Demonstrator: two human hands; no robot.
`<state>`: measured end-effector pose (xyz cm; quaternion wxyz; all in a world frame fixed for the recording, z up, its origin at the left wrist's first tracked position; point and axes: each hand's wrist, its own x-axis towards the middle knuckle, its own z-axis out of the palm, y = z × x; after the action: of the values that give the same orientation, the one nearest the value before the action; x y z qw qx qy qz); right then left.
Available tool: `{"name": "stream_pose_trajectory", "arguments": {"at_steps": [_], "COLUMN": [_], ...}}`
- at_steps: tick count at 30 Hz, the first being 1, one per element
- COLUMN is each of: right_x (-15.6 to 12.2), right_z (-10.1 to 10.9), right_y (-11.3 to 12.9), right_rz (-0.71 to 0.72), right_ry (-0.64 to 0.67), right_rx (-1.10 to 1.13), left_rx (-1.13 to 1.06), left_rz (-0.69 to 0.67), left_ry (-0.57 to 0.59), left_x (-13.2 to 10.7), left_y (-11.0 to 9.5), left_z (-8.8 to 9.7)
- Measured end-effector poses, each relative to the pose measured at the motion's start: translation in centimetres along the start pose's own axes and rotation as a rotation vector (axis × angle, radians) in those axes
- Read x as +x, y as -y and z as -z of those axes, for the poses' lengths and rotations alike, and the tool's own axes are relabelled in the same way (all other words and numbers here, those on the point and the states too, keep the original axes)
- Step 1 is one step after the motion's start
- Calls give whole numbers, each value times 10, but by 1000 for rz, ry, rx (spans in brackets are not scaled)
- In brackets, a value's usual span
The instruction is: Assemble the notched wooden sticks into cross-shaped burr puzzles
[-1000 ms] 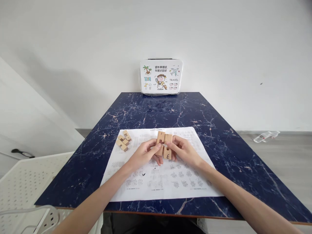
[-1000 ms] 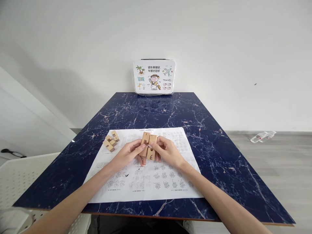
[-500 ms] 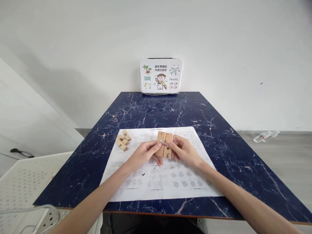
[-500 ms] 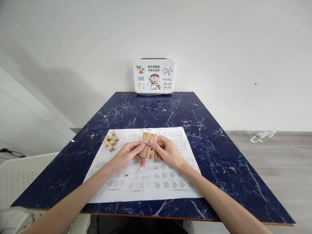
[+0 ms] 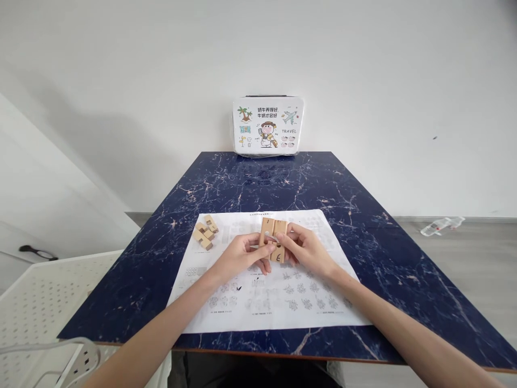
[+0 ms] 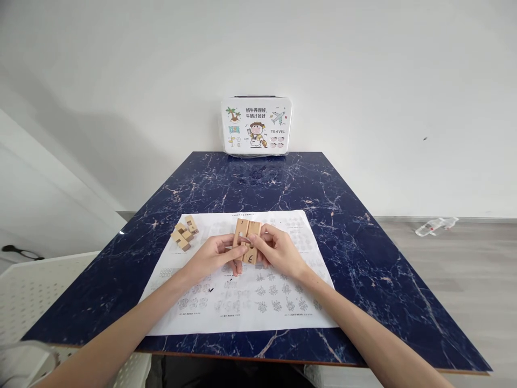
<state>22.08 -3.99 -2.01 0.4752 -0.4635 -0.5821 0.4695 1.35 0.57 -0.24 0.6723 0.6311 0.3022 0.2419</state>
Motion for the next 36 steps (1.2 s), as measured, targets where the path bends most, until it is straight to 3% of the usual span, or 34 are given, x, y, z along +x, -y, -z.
{"name": "stream_pose_trajectory", "arguments": {"at_steps": [7, 11, 17, 22, 28, 36], "right_x": [0, 1, -3, -6, -2, 5], "right_z": [2, 7, 6, 5, 10, 13], "right_y": [2, 3, 4, 0, -4, -17], "right_rz": [1, 24, 187, 375, 402, 355], "right_ry": [-13, -36, 126, 253, 19, 42], "right_rx": [-17, -59, -373, -565, -693, -760], "left_rx": [22, -1, -81, -80, -63, -119], "left_rz": [-9, -66, -125, -133, -130, -100], "left_ry": [-60, -219, -380, -388, -366, -332], "left_x": [-1, 1, 2, 2, 2, 3], "left_y": [-2, -3, -2, -2, 2, 0], "left_z": [-1, 0, 4, 4, 6, 5]}}
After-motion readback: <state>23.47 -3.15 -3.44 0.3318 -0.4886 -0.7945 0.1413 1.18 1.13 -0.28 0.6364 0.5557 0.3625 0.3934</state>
